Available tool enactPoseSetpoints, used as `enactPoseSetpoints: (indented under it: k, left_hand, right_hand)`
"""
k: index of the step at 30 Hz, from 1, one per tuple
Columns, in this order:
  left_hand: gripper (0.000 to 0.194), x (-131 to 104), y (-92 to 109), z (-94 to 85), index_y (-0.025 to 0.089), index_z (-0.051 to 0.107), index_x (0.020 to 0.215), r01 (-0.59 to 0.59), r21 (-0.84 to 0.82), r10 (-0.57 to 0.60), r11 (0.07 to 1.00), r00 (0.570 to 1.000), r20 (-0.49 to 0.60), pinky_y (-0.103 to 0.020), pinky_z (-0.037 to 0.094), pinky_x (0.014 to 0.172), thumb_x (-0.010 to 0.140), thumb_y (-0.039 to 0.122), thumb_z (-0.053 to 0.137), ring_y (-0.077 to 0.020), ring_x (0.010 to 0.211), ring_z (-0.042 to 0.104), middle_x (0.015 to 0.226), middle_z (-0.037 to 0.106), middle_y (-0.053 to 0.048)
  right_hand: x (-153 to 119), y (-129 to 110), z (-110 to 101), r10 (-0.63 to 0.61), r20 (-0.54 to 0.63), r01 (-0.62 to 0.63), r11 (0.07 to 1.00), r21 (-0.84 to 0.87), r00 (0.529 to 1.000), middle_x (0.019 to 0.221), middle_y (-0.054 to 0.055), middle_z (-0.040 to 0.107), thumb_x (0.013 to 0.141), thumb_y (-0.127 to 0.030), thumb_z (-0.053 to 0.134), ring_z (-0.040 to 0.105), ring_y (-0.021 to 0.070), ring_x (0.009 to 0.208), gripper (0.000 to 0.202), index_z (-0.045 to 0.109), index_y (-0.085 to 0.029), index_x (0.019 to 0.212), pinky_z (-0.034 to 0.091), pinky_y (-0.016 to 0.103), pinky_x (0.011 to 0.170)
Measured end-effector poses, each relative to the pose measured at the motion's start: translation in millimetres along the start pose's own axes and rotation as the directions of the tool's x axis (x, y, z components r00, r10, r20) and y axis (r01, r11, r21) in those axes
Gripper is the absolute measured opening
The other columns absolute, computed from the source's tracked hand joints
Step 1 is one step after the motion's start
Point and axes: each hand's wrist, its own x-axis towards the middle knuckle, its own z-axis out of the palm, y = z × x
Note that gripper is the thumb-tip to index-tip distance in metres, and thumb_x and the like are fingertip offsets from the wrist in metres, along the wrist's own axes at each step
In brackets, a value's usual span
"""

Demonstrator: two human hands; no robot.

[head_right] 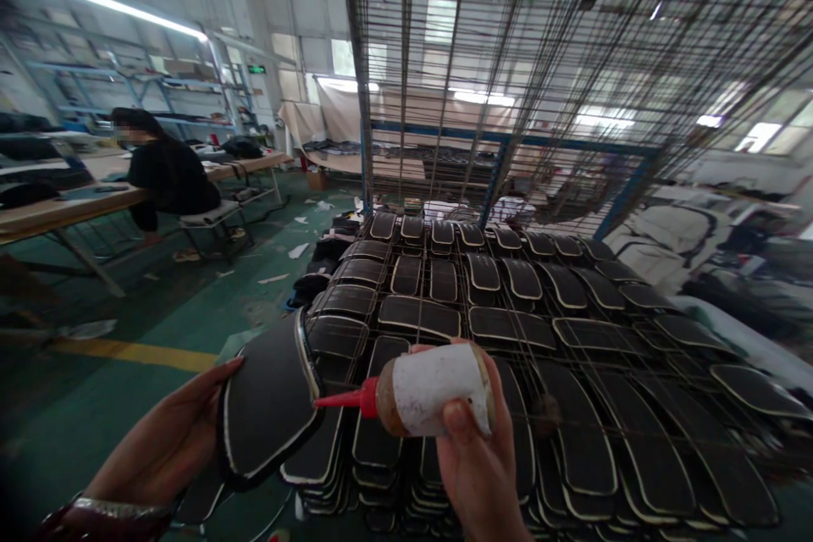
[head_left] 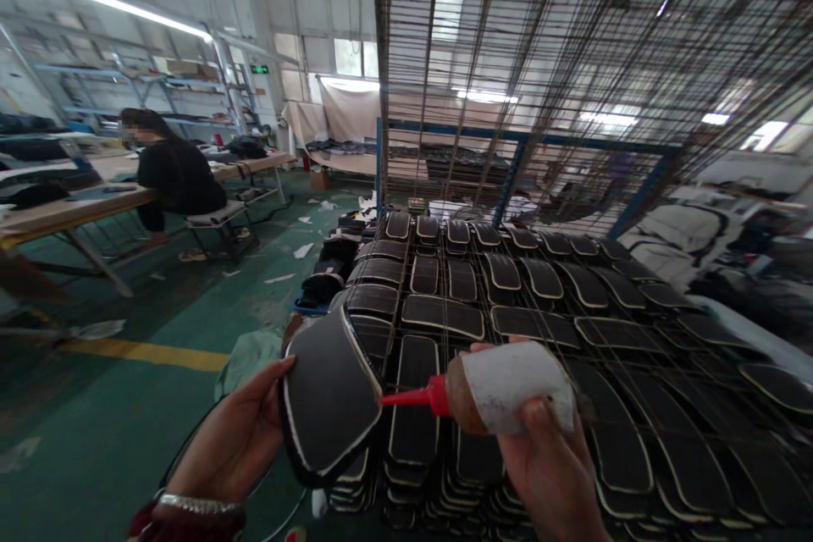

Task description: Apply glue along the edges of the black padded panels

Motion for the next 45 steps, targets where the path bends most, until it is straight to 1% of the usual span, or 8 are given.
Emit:
enactPoseSetpoints:
  k: [4,11,15,21,26,36,41,45]
  left_hand:
    - [0.024,3,-4,-8.6,0.009,0.066,0.101,-0.016,-0.028,0.016,0.999,1.0,-0.008,-0.031,0.067,0.069,0.088,-0.002,0.049,-0.021,0.069,0.077,0.078,0.078,-0.008]
    - [0.024,3,-12,-14.2,0.009,0.064,0.101,0.004,-0.182,-0.008,0.983,1.0,-0.019,-0.023,0.065,0.057,0.091,-0.001,0.045,-0.0157,0.059,0.074,0.072,0.075,-0.004]
    - [0.021,4,-17,-16.9,0.01,0.062,0.095,0.021,-0.261,-0.027,0.965,1.0,-0.017,-0.015,0.061,0.054,0.093,-0.001,0.045,-0.0098,0.054,0.07,0.071,0.074,-0.004]
    - [0.021,3,-17,-16.6,0.007,0.061,0.099,0.021,-0.282,-0.039,0.959,0.997,-0.061,-0.015,0.061,0.058,0.094,-0.001,0.042,-0.0106,0.06,0.073,0.072,0.074,-0.005]
    - [0.022,0,-16,-18.7,0.007,0.06,0.096,0.021,-0.303,-0.043,0.953,0.997,-0.065,-0.015,0.061,0.057,0.095,0.0,0.04,-0.0116,0.058,0.073,0.068,0.073,-0.005]
    - [0.024,-13,-13,-9.3,0.008,0.059,0.087,-0.022,-0.328,-0.036,0.944,0.985,-0.168,-0.012,0.057,0.047,0.094,-0.003,0.038,-0.0089,0.047,0.067,0.061,0.07,-0.002]
    - [0.024,-10,-14,-13.6,0.007,0.061,0.091,-0.063,-0.334,0.005,0.94,0.985,-0.172,-0.014,0.058,0.047,0.093,-0.004,0.04,-0.0101,0.048,0.068,0.066,0.071,-0.004]
    - [0.025,-5,-17,-20.6,0.008,0.062,0.096,-0.095,-0.383,0.01,0.919,0.976,-0.219,-0.016,0.06,0.049,0.092,-0.004,0.04,-0.0121,0.056,0.072,0.07,0.072,-0.004]
  right_hand:
    - [-3,5,-4,0.029,0.017,-0.029,0.999,0.019,0.999,0.115,0.014,0.066,0.083,-0.042,0.083,0.062,0.0363,0.107,0.052,0.059,-0.03,0.127,0.053,0.052,0.088]
    - [-2,11,0,-0.02,-0.015,0.02,1.0,0.011,1.0,0.121,0.015,0.065,0.083,-0.044,0.083,0.058,0.0336,0.115,0.051,0.06,-0.028,0.125,0.051,0.046,0.093]
    - [-8,17,-3,0.022,-0.015,-0.021,0.998,0.054,1.0,0.116,0.013,0.067,0.083,-0.042,0.084,0.062,0.0343,0.108,0.054,0.057,-0.032,0.128,0.053,0.05,0.089]
    - [-18,30,-11,0.115,0.091,-0.119,0.992,0.04,0.989,0.128,0.016,0.059,0.084,-0.044,0.082,0.058,0.0387,0.113,0.06,0.05,-0.032,0.134,0.053,0.055,0.088]
    - [-23,35,-4,0.135,0.074,-0.14,0.988,0.071,0.988,0.125,0.017,0.061,0.079,-0.047,0.086,0.057,0.0394,0.113,0.066,0.052,-0.028,0.132,0.052,0.052,0.089]
    - [10,16,5,-0.057,0.059,0.056,0.998,0.008,0.997,0.117,0.016,0.066,0.083,-0.039,0.084,0.06,0.0333,0.113,0.053,0.057,-0.024,0.126,0.048,0.047,0.095]
    - [-11,38,-4,0.172,0.025,-0.174,0.98,0.095,0.985,0.12,0.015,0.065,0.079,-0.038,0.089,0.062,0.034,0.108,0.06,0.058,-0.026,0.128,0.053,0.049,0.089]
    - [-16,56,-2,0.544,-0.057,-0.495,0.798,0.344,0.837,0.108,0.014,0.07,0.071,-0.036,0.096,0.067,0.0312,0.098,0.048,0.069,-0.017,0.107,0.058,0.042,0.082]
